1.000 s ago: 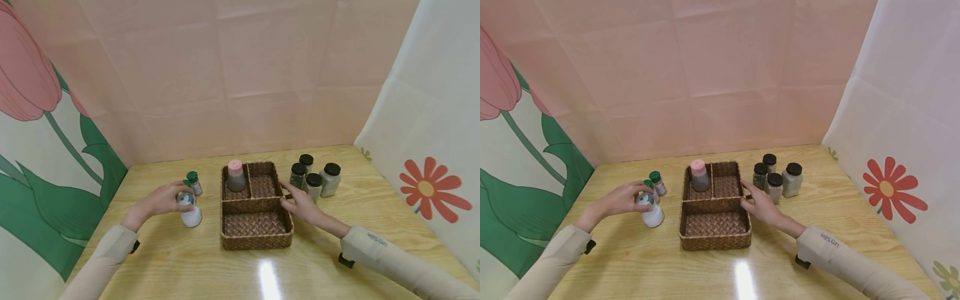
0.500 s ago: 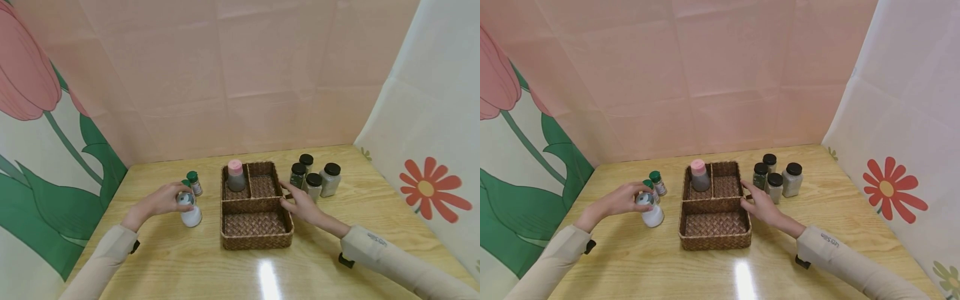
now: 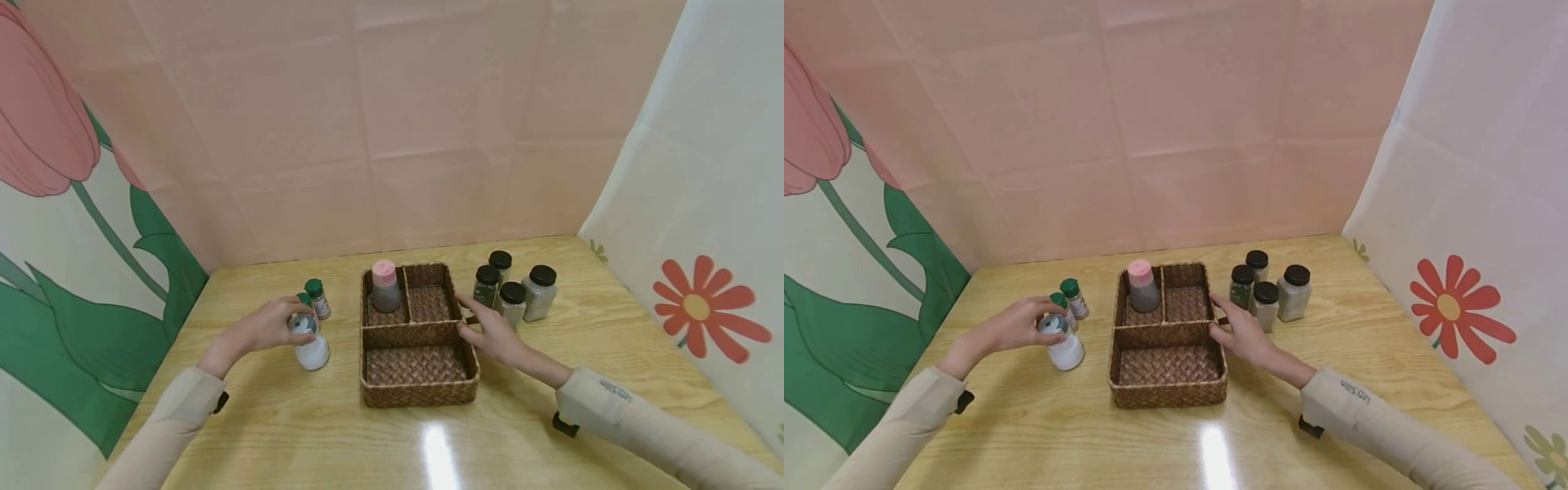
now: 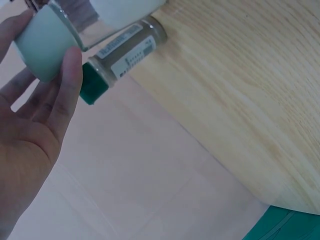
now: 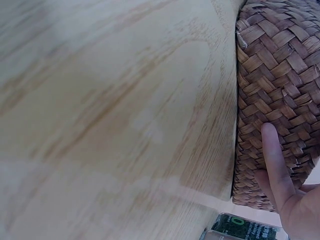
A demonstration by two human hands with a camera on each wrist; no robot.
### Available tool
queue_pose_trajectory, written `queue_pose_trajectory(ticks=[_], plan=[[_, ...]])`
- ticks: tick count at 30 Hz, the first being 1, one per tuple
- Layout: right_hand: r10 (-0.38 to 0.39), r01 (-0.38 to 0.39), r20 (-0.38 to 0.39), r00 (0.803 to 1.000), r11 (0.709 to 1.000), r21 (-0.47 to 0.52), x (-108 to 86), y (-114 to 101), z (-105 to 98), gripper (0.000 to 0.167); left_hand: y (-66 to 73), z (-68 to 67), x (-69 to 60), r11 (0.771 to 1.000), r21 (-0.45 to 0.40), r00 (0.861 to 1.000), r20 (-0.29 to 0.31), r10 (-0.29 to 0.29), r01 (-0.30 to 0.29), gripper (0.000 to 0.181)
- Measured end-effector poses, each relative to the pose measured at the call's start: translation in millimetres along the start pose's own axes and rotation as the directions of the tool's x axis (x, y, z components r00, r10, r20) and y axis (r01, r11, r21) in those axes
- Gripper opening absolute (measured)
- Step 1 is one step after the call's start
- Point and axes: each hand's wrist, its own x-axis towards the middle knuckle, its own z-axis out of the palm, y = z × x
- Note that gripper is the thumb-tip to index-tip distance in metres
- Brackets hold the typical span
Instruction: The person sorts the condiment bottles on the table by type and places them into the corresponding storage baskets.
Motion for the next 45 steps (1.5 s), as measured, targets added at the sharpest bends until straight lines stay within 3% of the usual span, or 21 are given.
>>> queue_pose_trajectory(ticks=[21, 32, 45], plan=[[-0.001, 0.001, 0.004, 1.0, 1.0, 0.0, -0.7, 1, 0, 0.058, 0.7, -0.7, 2.0, 1.0, 0.027, 1.0, -0.009, 0.017, -0.016, 0.049], [0.008, -0.008, 0.001, 1.0, 1.0, -0.004, -0.2, 2, 0, 0.058, 6.0, -3.7, 5.5, 0.998, 0.022, 0.997, -0.029, 0.067, -0.066, 0.042], [0.017, -0.017, 0.008, 1.0, 1.0, 0.019, -0.9, 1, 0, 0.058, 10.2, -7.9, 10.7, 0.995, 0.058, 0.994, -0.059, 0.087, -0.083, 0.04]])
